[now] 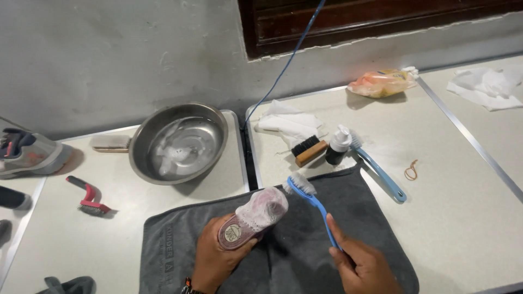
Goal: The person applies cleaning foam to a pink slipper and scrubs the sole with a blue brush. They repeatedly dip the brush in a metal bowl of water and continue scrubbing the sole and upper fabric. The slipper is wiped with a gray towel and scrubbed again.
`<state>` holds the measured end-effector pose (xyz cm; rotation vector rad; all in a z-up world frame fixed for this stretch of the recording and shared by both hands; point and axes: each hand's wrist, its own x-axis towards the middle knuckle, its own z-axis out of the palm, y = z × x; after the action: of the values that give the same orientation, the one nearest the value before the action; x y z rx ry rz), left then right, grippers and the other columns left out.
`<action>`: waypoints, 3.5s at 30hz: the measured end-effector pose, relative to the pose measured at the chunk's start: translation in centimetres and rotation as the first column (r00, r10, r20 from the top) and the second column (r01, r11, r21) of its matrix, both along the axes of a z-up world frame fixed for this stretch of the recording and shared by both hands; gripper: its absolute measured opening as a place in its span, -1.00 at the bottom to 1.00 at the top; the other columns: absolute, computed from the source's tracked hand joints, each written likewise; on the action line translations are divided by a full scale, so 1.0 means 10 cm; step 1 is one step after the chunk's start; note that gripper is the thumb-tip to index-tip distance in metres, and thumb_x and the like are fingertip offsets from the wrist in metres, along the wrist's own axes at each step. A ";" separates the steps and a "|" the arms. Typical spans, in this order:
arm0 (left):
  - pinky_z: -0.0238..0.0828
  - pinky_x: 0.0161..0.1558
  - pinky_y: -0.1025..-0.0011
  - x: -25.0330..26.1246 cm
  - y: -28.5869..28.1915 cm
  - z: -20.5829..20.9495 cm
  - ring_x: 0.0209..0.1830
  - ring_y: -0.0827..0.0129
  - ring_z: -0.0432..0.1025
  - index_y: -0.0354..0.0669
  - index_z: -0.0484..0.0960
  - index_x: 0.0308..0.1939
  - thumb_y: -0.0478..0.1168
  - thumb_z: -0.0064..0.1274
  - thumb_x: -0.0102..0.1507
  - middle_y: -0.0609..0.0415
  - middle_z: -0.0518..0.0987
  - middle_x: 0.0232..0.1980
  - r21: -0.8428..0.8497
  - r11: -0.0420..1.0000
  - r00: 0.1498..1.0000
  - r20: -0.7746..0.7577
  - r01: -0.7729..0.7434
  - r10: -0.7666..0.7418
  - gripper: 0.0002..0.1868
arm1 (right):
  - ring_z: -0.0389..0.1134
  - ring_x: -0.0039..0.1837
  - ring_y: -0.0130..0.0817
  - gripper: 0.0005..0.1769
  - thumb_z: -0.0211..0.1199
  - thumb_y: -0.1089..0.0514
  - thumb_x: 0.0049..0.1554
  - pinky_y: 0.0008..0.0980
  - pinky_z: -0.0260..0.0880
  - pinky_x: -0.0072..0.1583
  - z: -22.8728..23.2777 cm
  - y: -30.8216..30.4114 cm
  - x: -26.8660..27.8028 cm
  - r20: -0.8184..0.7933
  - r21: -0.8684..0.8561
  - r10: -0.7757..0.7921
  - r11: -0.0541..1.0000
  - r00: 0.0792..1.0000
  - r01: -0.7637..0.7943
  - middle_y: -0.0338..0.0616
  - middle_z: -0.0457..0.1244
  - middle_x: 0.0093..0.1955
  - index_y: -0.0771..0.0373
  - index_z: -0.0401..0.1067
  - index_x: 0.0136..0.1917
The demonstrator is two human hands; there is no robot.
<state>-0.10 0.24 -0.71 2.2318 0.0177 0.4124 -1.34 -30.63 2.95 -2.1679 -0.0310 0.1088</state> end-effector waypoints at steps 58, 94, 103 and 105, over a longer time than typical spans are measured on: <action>0.32 0.02 0.27 0.02 -0.02 0.49 -0.26 0.27 0.58 0.21 0.73 -0.07 0.25 0.34 -0.05 0.38 0.78 -0.24 -0.020 0.989 0.982 -0.116 0.148 -0.150 -0.47 | 0.28 -0.19 -0.14 0.06 -0.17 0.34 0.00 -0.18 0.26 -0.20 1.04 2.32 1.97 -0.205 -0.664 0.492 0.565 0.846 -0.490 -0.12 0.27 -0.23 -0.35 -0.10 0.70; 0.34 0.02 0.34 0.01 -0.04 0.31 -0.23 0.28 0.56 0.22 0.71 -0.08 0.22 0.42 -0.10 0.38 0.75 -0.28 0.036 0.992 0.989 -0.083 0.124 -0.121 -0.44 | 0.12 -0.37 -0.24 -0.27 -0.08 0.22 0.23 -0.18 0.11 -0.33 0.82 1.96 1.72 0.258 -0.520 0.534 0.779 0.805 -0.351 -0.20 0.14 -0.43 -0.17 0.09 0.64; 0.31 -0.03 0.37 0.02 -0.02 0.32 -0.23 0.27 0.58 0.20 0.71 -0.04 0.18 0.42 -0.11 0.35 0.78 -0.24 0.045 0.988 0.988 -0.066 0.145 -0.142 -0.42 | 0.13 -0.39 -0.20 -0.30 -0.02 0.21 0.25 -0.14 0.17 -0.35 0.66 1.91 1.64 0.420 -0.461 0.489 0.841 0.765 -0.284 -0.16 0.13 -0.43 -0.17 0.13 0.63; 0.32 0.02 0.39 0.01 -0.05 0.34 -0.19 0.27 0.60 0.20 0.72 -0.03 0.18 0.43 -0.13 0.36 0.79 -0.21 0.068 0.989 0.988 -0.083 0.134 -0.128 -0.39 | 0.12 -0.41 -0.19 -0.28 -0.05 0.20 0.27 -0.16 0.16 -0.38 0.58 1.90 1.66 0.348 -0.529 0.525 0.794 0.777 -0.300 -0.15 0.12 -0.39 -0.20 0.07 0.65</action>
<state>0.04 -0.22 2.67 2.3045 -0.1036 0.2577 15.24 -11.64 8.75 -2.5618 -0.8768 -0.1920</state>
